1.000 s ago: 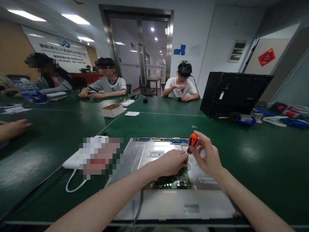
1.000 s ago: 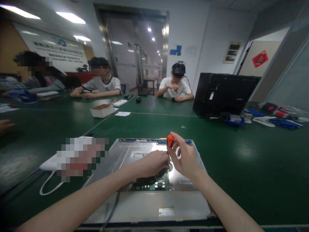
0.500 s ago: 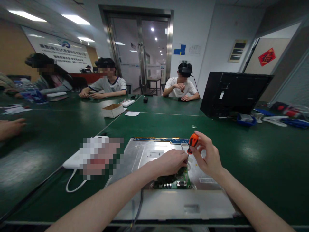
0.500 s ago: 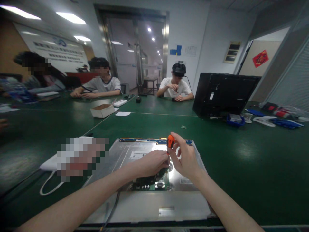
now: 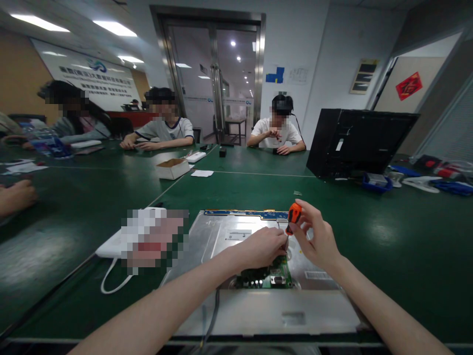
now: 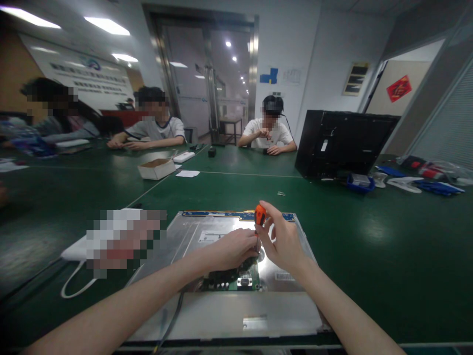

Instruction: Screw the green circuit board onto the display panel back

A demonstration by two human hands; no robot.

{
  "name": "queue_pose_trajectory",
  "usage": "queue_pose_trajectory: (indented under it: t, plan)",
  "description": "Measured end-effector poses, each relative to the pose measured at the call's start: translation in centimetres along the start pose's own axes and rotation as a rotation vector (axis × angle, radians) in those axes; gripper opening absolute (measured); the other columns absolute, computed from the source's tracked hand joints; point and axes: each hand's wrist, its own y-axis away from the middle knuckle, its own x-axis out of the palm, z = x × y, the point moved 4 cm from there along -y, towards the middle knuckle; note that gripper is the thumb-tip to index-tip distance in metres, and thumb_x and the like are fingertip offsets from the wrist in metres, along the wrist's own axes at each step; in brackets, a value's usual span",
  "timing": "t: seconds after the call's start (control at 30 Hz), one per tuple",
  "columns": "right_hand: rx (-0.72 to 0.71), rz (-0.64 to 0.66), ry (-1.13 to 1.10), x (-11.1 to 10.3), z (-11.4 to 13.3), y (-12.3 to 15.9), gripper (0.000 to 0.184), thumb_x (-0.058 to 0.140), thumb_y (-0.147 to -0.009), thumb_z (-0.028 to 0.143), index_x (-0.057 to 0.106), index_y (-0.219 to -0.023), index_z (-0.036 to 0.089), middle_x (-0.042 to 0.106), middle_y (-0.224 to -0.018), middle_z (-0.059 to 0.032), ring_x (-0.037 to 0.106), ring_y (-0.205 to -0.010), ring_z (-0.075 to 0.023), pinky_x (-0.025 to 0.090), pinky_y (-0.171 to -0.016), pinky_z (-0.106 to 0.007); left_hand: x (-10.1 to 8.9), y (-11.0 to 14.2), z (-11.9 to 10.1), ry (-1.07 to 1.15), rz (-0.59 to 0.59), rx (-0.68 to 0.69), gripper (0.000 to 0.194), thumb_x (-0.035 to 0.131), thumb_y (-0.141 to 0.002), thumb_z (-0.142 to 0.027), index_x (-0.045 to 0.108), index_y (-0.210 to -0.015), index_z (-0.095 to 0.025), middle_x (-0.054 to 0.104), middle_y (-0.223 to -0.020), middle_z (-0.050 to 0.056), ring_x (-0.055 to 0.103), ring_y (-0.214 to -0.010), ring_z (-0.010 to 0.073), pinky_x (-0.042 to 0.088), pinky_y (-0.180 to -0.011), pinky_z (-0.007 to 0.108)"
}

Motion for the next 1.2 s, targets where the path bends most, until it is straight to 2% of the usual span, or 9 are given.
queue_pose_trajectory:
  t: [0.23,0.43,0.6,0.8,0.97,1.2]
  plan:
    - [0.005,-0.008,0.001,-0.02,0.11,-0.1,0.043,0.049,-0.104,0.026,0.038,-0.145,0.025,0.067,-0.076,0.001,0.064,-0.053,-0.0131,0.049,-0.045,-0.02,-0.13,0.21,0.06,0.026,-0.007,-0.006,0.004,0.066,-0.096,-0.018,0.065,-0.099,-0.016,0.072,-0.103,0.009,0.069,-0.094,0.0254,0.05,-0.079,0.032]
    - [0.021,-0.068,0.032,-0.01,-0.26,-0.06,0.045,0.064,-0.096,0.031,0.043,-0.135,0.024,0.063,-0.072,0.005,0.057,-0.046,-0.0107,0.047,-0.042,-0.018,0.03,0.15,0.19,0.05,-0.006,-0.012,0.005,0.066,-0.095,-0.016,0.064,-0.099,-0.016,0.072,-0.108,0.01,0.069,-0.1,0.0255,0.05,-0.082,0.032]
    - [0.034,-0.042,0.024,-0.03,0.05,-0.28,0.041,0.057,-0.1,0.028,0.041,-0.139,0.023,0.064,-0.072,0.0034,0.06,-0.049,-0.012,0.049,-0.043,-0.019,0.01,0.04,0.1,0.031,-0.003,-0.017,0.004,0.065,-0.095,-0.018,0.065,-0.098,-0.016,0.072,-0.105,0.01,0.069,-0.096,0.0262,0.051,-0.079,0.033]
    - [-0.014,0.015,-0.048,0.1,0.19,0.06,0.051,0.048,-0.105,0.026,0.027,-0.151,0.023,0.069,-0.08,-0.0015,0.068,-0.061,-0.0162,0.054,-0.049,-0.023,-0.03,0.05,0.02,0.035,-0.014,-0.011,0.003,0.066,-0.095,-0.019,0.064,-0.096,-0.017,0.071,-0.101,0.008,0.069,-0.092,0.025,0.05,-0.077,0.032]
    - [-0.007,0.042,-0.03,0.19,-0.13,0.35,0.046,0.046,-0.106,0.027,0.03,-0.149,0.023,0.068,-0.079,-0.0023,0.074,-0.072,-0.0203,0.057,-0.055,-0.026,0.03,-0.11,-0.02,-0.008,0.009,-0.015,0.004,0.065,-0.097,-0.021,0.065,-0.096,-0.017,0.071,-0.098,0.008,0.069,-0.092,0.0252,0.05,-0.078,0.032]
    - [-0.016,0.027,-0.021,0.0,0.0,0.2,0.045,0.046,-0.106,0.028,0.031,-0.149,0.024,0.07,-0.082,-0.0025,0.073,-0.067,-0.0186,0.056,-0.054,-0.025,0.06,-0.19,-0.08,-0.008,0.002,-0.01,0.005,0.066,-0.097,-0.021,0.065,-0.094,-0.017,0.071,-0.099,0.008,0.07,-0.092,0.0254,0.05,-0.078,0.033]
